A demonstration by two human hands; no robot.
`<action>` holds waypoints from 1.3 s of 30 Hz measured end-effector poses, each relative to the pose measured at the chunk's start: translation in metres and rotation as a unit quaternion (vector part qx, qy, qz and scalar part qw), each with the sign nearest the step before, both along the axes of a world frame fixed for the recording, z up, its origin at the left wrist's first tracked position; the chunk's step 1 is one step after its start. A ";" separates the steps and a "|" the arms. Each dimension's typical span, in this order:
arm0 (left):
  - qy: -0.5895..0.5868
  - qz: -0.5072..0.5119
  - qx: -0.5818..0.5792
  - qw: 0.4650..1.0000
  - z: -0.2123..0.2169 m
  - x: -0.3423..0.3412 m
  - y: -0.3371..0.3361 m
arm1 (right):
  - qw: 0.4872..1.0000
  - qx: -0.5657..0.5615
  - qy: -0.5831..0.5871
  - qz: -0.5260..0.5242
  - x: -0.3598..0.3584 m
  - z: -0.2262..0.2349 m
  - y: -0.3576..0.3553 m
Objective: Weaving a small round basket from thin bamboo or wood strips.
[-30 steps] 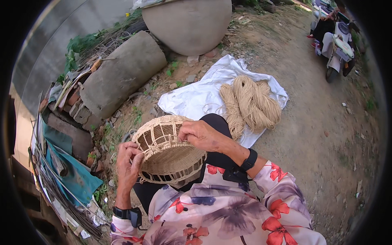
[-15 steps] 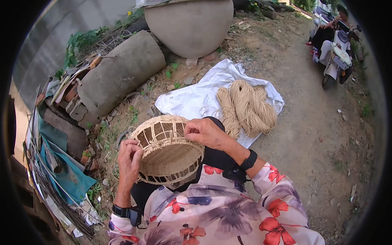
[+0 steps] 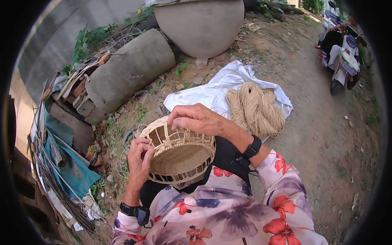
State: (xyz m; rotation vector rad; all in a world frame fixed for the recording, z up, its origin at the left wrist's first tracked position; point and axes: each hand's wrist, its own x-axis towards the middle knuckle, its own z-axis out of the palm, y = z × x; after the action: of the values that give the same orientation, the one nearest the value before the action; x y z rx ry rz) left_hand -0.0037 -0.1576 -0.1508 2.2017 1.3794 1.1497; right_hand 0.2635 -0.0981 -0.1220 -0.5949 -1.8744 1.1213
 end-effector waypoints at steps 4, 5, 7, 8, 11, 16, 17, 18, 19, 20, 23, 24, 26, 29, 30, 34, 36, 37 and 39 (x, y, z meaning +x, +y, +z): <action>0.011 -0.013 0.026 1.000 0.003 0.003 0.001 | 0.985 0.084 -0.120 0.088 -0.027 0.006 0.013; 0.009 -0.013 0.026 1.000 0.002 0.003 0.003 | 0.977 0.116 -0.166 0.068 -0.030 0.004 0.013; -0.001 -0.008 0.041 0.999 -0.003 0.002 0.003 | 0.959 0.142 -0.244 0.030 -0.030 0.000 0.014; -0.002 -0.007 0.038 0.999 -0.006 0.002 -0.001 | 0.959 0.140 -0.245 0.032 -0.031 -0.007 0.013; -0.018 0.011 0.055 0.998 -0.007 0.005 0.001 | 0.996 0.056 -0.053 0.041 -0.032 -0.013 0.012; -0.036 0.049 0.072 0.996 -0.025 0.013 0.001 | 0.986 0.037 -0.015 -0.161 -0.017 -0.009 -0.003; -0.028 0.047 0.111 0.992 -0.027 0.014 0.002 | 0.982 0.069 -0.026 -0.175 -0.021 -0.011 -0.009; -0.028 0.047 0.110 0.992 -0.028 0.016 0.002 | 0.976 0.100 -0.037 -0.190 -0.025 -0.014 -0.015; -0.039 0.052 0.100 0.993 -0.027 0.019 0.000 | 0.973 0.126 -0.017 -0.190 -0.032 -0.020 -0.019; -0.052 0.056 0.090 0.993 -0.024 0.022 -0.001 | 0.973 0.127 -0.019 -0.191 -0.037 -0.023 -0.025; -0.040 0.055 0.096 0.993 -0.015 0.028 -0.005 | 0.951 0.068 -0.009 -0.301 -0.047 -0.039 -0.037; -0.042 0.059 0.095 0.993 -0.009 0.030 -0.004 | 0.952 0.067 -0.011 -0.297 -0.046 -0.044 -0.038; 0.012 0.008 0.145 0.989 0.007 0.035 -0.001 | 0.942 0.049 0.036 -0.330 -0.038 -0.048 -0.043; 0.031 -0.009 0.126 0.991 0.002 0.042 -0.003 | 0.922 0.188 -0.089 -0.328 -0.033 -0.037 -0.043; 0.047 -0.031 0.137 0.989 -0.001 0.044 -0.004 | 0.891 0.286 -0.160 -0.314 -0.032 -0.032 -0.046; -0.064 -0.059 0.003 0.996 0.022 0.032 -0.004 | 0.929 0.249 -0.205 -0.180 -0.028 -0.033 -0.037; -0.075 0.003 0.075 0.994 0.032 0.009 0.004 | 0.941 0.217 -0.200 -0.165 -0.021 -0.035 -0.033; -0.036 0.015 0.061 0.997 0.036 0.000 0.005 | 0.954 0.183 -0.179 -0.157 -0.021 -0.033 -0.034; 0.001 0.033 0.047 0.998 0.036 -0.006 0.003 | 0.963 0.155 -0.154 -0.161 -0.020 -0.030 -0.036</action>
State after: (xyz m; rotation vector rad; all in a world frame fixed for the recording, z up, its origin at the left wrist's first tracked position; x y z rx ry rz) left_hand -0.0096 -0.1542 -0.1147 2.2374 1.4379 1.2604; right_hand 0.2435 -0.1336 -0.1522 -0.8903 -2.0666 0.5316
